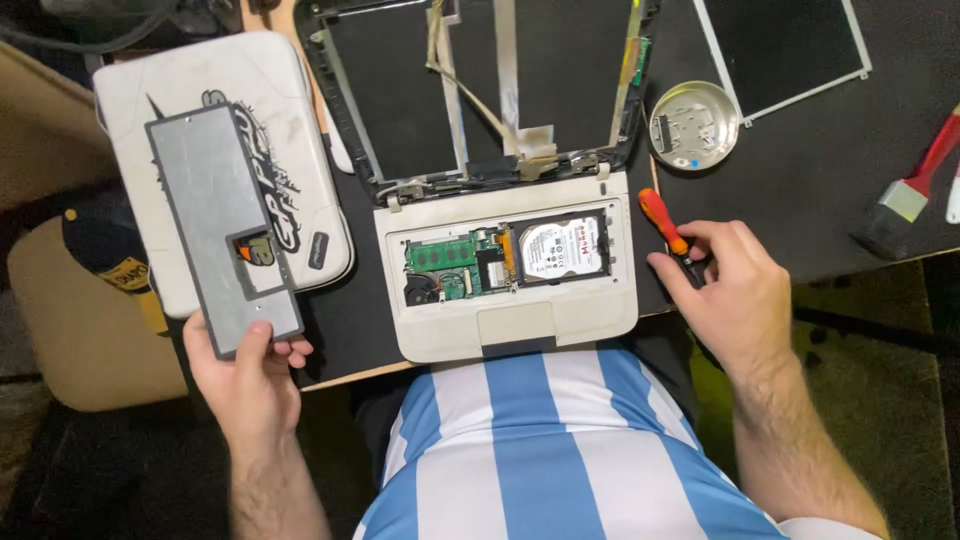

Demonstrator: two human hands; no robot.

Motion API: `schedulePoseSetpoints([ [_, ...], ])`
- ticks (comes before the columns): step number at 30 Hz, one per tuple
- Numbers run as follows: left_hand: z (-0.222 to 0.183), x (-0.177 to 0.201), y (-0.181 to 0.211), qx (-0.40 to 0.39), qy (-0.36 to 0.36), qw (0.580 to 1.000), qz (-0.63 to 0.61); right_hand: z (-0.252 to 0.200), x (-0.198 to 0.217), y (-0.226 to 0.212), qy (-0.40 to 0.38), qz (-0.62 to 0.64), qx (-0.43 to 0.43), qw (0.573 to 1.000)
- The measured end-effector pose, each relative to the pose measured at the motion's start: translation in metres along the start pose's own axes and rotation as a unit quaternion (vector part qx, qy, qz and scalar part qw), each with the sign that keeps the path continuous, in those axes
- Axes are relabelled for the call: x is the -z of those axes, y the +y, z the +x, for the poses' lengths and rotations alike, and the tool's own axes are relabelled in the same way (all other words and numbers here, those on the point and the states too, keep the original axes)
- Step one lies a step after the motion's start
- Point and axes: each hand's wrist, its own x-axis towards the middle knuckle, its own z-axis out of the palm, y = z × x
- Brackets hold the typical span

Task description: Installing a hard drive and a metal shield into a laptop chassis and securing them with screws.

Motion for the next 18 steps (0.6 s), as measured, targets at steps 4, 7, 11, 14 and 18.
schedulePoseSetpoints([
  [4, 0.002, 0.007, -0.012, -0.054, -0.030, 0.998, 0.009, 0.008, -0.007, 0.010, 0.013, 0.002, 0.003, 1.000],
  [7, -0.002, -0.008, -0.003, -0.110, 0.014, 0.991, 0.076, 0.014, 0.000, 0.012, -0.007, 0.039, -0.014, 0.999],
  [11, -0.011, -0.014, 0.007, -0.173, 0.029, 0.967, 0.184, 0.011, 0.005, 0.027, 0.001, 0.253, -0.087, 0.964],
  [14, -0.019, -0.010, 0.002, -0.211, 0.058, 0.949, 0.228, 0.010, 0.006, 0.040, 0.014, 0.381, -0.151, 0.912],
  [18, -0.021, 0.009, -0.031, -0.389, 0.082, 0.871, 0.287, 0.023, 0.000, 0.062, 0.071, 0.499, -0.144, 0.852],
])
